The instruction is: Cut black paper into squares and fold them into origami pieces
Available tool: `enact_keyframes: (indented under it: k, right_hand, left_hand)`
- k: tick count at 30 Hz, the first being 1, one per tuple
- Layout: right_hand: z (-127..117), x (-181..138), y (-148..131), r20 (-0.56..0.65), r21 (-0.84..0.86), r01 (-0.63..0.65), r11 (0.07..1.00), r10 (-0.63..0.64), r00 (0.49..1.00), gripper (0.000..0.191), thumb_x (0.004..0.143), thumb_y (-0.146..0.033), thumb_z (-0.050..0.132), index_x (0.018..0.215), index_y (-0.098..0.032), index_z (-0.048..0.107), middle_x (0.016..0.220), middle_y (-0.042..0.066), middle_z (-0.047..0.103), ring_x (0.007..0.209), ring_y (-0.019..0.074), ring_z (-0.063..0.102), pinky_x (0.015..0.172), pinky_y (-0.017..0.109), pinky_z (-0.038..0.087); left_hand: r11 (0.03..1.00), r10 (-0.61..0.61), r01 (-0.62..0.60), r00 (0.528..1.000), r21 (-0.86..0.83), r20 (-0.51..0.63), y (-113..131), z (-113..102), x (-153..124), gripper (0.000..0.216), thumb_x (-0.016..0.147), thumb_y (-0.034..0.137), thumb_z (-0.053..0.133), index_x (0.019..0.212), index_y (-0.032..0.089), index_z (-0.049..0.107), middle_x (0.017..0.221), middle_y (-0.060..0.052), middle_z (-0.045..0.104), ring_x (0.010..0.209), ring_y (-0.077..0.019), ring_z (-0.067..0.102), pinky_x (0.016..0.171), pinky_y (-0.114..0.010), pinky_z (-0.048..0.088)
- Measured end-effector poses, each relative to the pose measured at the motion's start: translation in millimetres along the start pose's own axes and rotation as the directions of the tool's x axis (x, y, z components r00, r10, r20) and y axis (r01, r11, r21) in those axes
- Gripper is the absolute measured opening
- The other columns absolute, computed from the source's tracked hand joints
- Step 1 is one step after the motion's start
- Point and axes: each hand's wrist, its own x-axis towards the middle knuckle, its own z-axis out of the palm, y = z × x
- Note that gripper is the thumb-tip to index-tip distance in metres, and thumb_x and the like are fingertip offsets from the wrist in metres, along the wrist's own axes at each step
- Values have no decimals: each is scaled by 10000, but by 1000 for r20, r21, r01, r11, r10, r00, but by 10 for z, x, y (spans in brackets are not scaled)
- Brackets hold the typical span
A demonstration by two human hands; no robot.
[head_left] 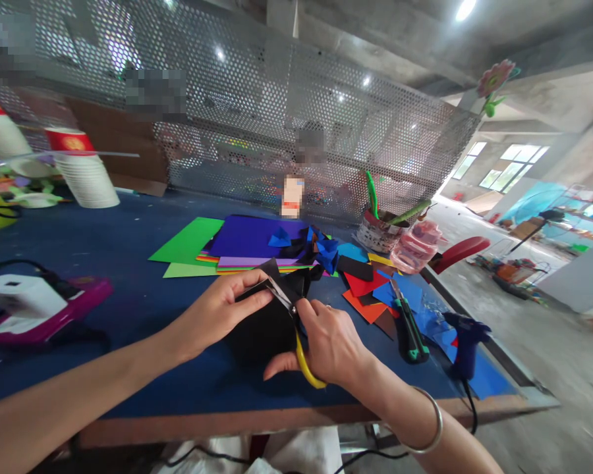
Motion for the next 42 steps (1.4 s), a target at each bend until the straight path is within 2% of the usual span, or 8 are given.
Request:
enact_keyframes:
  k: [11, 18, 24, 35, 42]
  right_hand:
    - [-13, -9, -14, 15, -22, 7, 1000, -7, 1000, 881, 728, -1031, 623, 925, -173, 638, 678, 30, 688, 558, 234, 725, 506, 286, 307]
    - [-1, -24, -27, 4, -44, 25, 999, -25, 1000, 873, 714, -1023, 642, 900, -170, 632, 646, 22, 684, 525, 238, 724, 487, 296, 306]
    - [25, -25, -26, -51, -61, 45, 997, -48, 998, 876, 725, -1031, 602, 881, -169, 626, 615, 13, 671, 489, 231, 710, 464, 299, 315]
    - [61, -49, -37, -176, -78, 86, 993, -98, 980, 799, 751, -950, 705, 830, -159, 622, 573, -21, 632, 450, 195, 687, 438, 293, 333]
    - [76, -54, -30, -196, -87, 89, 992, -104, 975, 749, 851, -923, 634, 808, -176, 612, 554, -26, 619, 437, 198, 681, 438, 301, 335]
  left_hand:
    - [999, 6, -6, 1000, -34, 12, -6, 5, -1, 298, 869, 534, 750, 903, 241, 794, 873, -28, 814, 914, -266, 736, 889, -344, 592]
    - [994, 5, -2, 999, -111, 31, -57, -10, -16, 238, 876, 484, 771, 898, 248, 801, 865, -8, 800, 917, -243, 728, 886, -318, 573]
    - [983, -3, 12, 999, -182, 48, -57, 1, -15, 257, 882, 492, 792, 934, 241, 811, 920, -15, 818, 949, -243, 729, 898, -312, 571]
    - [958, -41, 59, 997, -279, 69, -62, 8, -34, 287, 870, 493, 829, 967, 223, 820, 937, -11, 819, 985, -248, 723, 917, -311, 547]
    - [941, -64, 90, 994, -328, 89, -58, 28, -18, 328, 861, 503, 843, 992, 204, 805, 942, -5, 815, 968, -225, 687, 903, -303, 502]
